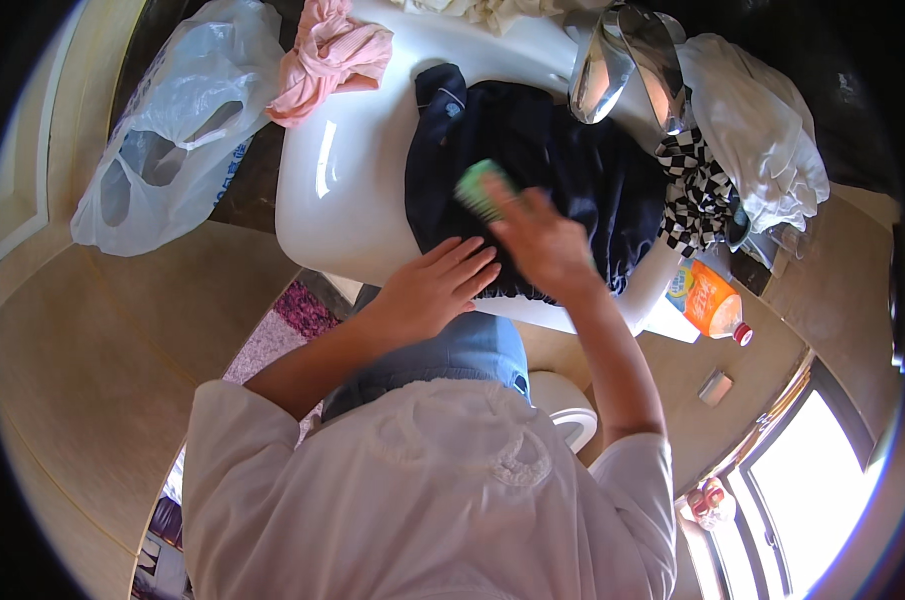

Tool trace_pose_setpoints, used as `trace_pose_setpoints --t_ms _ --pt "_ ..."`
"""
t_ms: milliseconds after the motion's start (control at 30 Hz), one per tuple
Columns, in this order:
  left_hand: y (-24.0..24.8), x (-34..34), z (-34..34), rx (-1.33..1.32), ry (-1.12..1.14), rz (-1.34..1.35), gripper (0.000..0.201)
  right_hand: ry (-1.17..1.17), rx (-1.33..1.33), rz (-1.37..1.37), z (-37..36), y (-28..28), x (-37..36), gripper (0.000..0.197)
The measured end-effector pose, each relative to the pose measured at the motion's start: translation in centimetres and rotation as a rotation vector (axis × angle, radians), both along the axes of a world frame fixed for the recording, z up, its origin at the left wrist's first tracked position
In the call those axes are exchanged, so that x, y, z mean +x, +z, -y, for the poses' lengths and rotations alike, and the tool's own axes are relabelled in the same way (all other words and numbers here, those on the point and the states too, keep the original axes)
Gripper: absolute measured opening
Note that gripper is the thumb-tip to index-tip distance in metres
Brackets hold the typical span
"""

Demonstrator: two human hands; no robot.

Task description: The person hand-washes several garments in a bathroom sink using a green brush. They scrub a dark garment, then a light-colored towel, and finally a pink cloth, rinsing each item under running water.

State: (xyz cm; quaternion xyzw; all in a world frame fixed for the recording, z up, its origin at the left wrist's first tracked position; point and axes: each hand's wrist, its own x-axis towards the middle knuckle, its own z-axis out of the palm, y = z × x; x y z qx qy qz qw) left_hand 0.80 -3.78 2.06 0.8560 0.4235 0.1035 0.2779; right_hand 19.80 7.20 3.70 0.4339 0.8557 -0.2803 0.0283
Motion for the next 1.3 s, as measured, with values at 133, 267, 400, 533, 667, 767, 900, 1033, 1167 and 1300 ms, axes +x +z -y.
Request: trace_pose_setpoints --t_ms 133,267,400,533,667,767,900,1033,1167,1300 --pt "0.3 0.3 0.1 -0.068 0.123 0.072 0.053 0.364 -0.095 0.193 -1.9 -3.4 -3.7 0.045" --pt "-0.1 0.5 0.3 -0.066 0.149 0.129 0.051 0.106 0.198 0.575 -10.1 -6.4 1.0 0.042" --pt "0.3 0.5 0.1 -0.084 0.178 0.119 0.05 0.024 0.119 0.384 -8.2 -4.2 -0.2 0.043" --pt "0.1 0.4 0.2 -0.107 0.186 0.128 0.051 0.493 -0.193 0.184 -2.1 -2.8 -3.8 0.051" --pt "0.4 0.4 0.0 -0.095 0.165 0.137 0.052 0.127 0.075 0.506 -9.7 -6.0 -0.5 0.047" --pt "0.5 0.5 -0.2 -0.111 0.174 0.125 0.052 0.022 0.044 0.428 -10.4 -6.1 -0.1 0.047" --pt "0.5 0.6 0.0 -0.129 0.176 0.094 0.051 0.571 -0.062 -0.009 -2.2 -4.5 -3.9 0.045" --pt "0.7 0.7 -0.4 -0.146 0.17 0.119 0.049 0.185 0.097 0.346 -7.9 -6.5 -1.8 0.043" --pt "0.9 0.8 -0.6 -0.173 0.181 0.124 0.047 -0.003 0.119 0.323 -9.9 -7.1 0.1 0.042" --pt "1.3 0.9 -1.0 -0.175 0.181 0.096 0.046 0.467 -0.19 0.099 -4.4 -3.5 -3.2 0.043"
